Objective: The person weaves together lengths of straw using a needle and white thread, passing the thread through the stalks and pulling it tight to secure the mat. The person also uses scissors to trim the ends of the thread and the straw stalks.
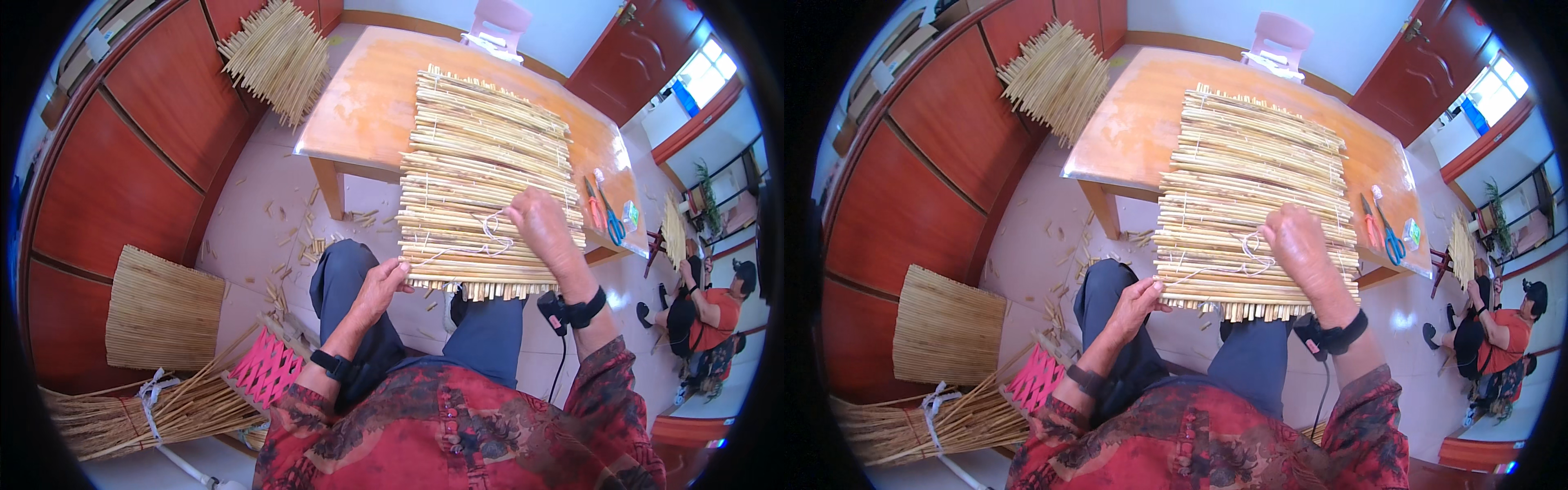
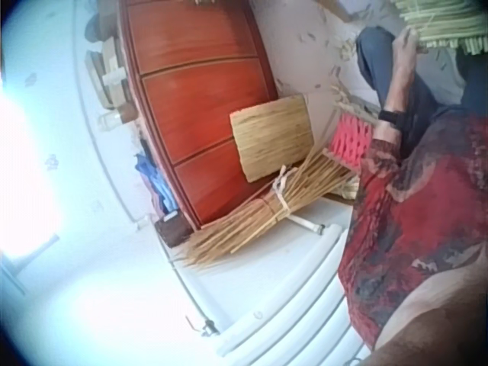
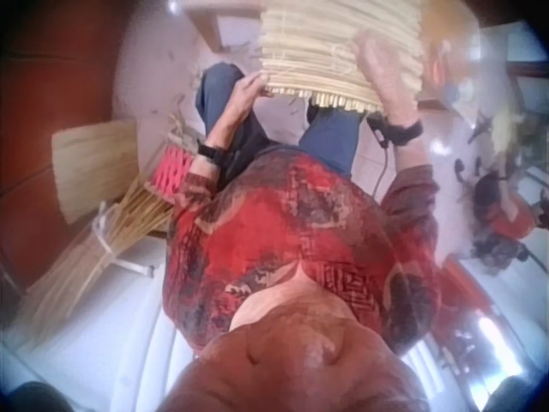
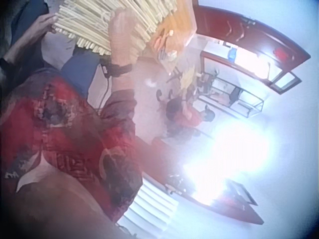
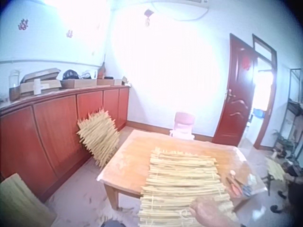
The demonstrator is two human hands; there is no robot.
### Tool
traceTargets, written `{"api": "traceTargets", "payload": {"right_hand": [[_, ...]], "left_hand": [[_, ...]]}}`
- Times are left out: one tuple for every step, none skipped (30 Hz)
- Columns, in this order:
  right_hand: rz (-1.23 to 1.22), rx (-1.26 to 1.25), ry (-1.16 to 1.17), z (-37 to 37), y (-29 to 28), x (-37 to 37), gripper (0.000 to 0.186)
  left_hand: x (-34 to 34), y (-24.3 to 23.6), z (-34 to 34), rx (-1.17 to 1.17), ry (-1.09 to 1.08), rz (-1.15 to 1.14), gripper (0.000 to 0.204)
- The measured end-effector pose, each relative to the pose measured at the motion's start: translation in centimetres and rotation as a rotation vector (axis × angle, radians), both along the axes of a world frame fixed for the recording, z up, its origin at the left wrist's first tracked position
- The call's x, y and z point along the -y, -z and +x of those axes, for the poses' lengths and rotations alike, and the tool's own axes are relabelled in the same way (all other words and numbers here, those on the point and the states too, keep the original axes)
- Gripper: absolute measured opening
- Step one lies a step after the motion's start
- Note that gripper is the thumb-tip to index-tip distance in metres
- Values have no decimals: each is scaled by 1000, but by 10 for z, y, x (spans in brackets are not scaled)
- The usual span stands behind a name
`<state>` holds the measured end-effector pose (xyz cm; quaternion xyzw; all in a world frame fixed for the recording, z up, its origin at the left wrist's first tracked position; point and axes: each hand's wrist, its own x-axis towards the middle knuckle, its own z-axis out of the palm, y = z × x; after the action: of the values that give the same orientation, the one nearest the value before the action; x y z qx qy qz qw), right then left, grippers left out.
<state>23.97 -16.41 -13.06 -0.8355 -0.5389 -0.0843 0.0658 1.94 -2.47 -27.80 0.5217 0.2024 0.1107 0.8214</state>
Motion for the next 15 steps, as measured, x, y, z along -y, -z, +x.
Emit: {"api": "traceTargets", "payload": {"right_hand": [[0, -2, -1, -5, 1, -3, 9], [79, 74, -66, -12, 2, -8, 8], [159, 150, -131, -19, 3, -13, 8], [158, 147, -137, -30, 3, -20, 8], [136, 147, -234, -40, 2, -24, 9], [114, 145, -332, -51, 3, -28, 12], [92, 109, -385, -63, 10, -30, 11], [71, 69, -443, -72, 21, -31, 10], [71, 68, -444, -76, 31, -31, 10], [36, 31, -442, -80, 42, -33, 11], [0, -5, -440, -82, 48, -34, 14], [1, -7, -442, -81, 52, -35, 14], [-29, -17, -436, -80, 54, -36, 10], [-58, -27, -428, -80, 55, -36, 6], [-58, -28, -430, -80, 56, -36, 6]], "left_hand": [[0, 1, -2, -2, -1, 0, 39], [1, 1, -4, 9, 11, -95, 38], [1, 2, -6, 20, 22, -191, 36], [1, 1, -9, 18, 15, -192, 36], [2, 0, -8, 25, 18, -205, 37], [4, -1, -8, 32, 20, -218, 38], [5, -1, -6, 33, 24, -220, 38], [7, 0, -5, 36, -3, -219, 40], [9, 0, -4, 39, -31, -218, 42], [10, -2, -4, 36, -36, -218, 42], [11, -5, -3, 86, -50, -268, 44], [12, -7, -3, 137, -63, -319, 46], [14, -8, -3, 136, -67, -319, 46], [16, -9, -3, 142, -68, -322, 47], [16, -9, -3, 149, -68, -325, 47]]}}
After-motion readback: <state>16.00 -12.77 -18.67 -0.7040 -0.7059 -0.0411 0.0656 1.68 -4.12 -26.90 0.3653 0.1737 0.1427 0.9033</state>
